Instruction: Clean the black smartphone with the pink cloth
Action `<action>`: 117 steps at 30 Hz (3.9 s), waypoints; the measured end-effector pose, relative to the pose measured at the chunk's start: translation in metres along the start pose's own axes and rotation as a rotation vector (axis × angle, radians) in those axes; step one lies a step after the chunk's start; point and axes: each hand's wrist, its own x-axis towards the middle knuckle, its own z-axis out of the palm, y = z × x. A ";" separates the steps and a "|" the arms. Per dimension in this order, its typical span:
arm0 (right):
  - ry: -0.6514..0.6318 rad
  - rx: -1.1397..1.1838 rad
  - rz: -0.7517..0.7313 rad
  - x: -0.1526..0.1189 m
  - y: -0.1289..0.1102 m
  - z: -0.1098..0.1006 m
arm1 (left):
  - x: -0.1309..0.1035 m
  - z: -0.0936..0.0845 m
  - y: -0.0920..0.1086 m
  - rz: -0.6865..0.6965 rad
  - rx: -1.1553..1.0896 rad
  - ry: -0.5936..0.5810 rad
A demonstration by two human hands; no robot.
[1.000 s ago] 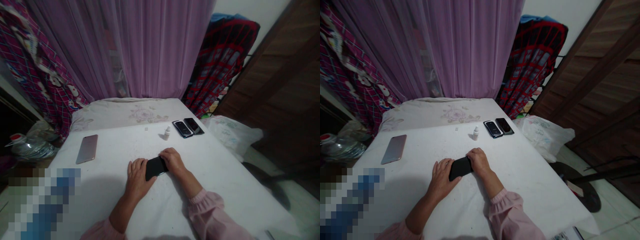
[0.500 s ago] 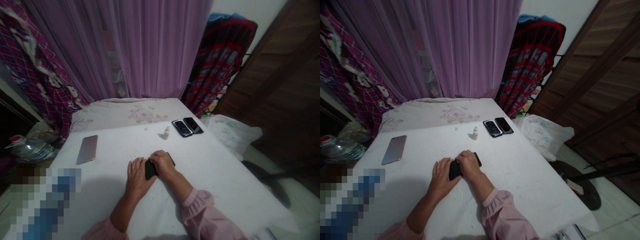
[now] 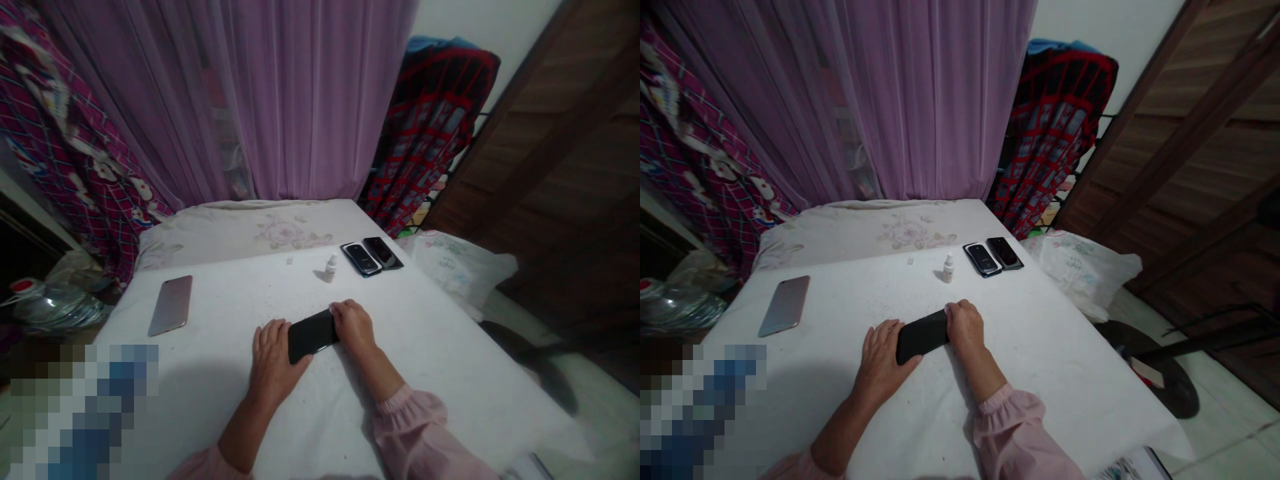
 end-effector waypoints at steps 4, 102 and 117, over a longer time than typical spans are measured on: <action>0.016 -0.011 0.021 -0.015 0.004 -0.003 | 0.000 0.000 -0.001 0.005 0.007 0.002; 0.157 0.341 -0.210 -0.013 0.037 0.023 | 0.002 0.004 -0.003 0.064 0.090 -0.064; 0.176 0.273 -0.173 -0.001 0.027 0.022 | 0.005 -0.001 -0.002 0.064 0.084 -0.160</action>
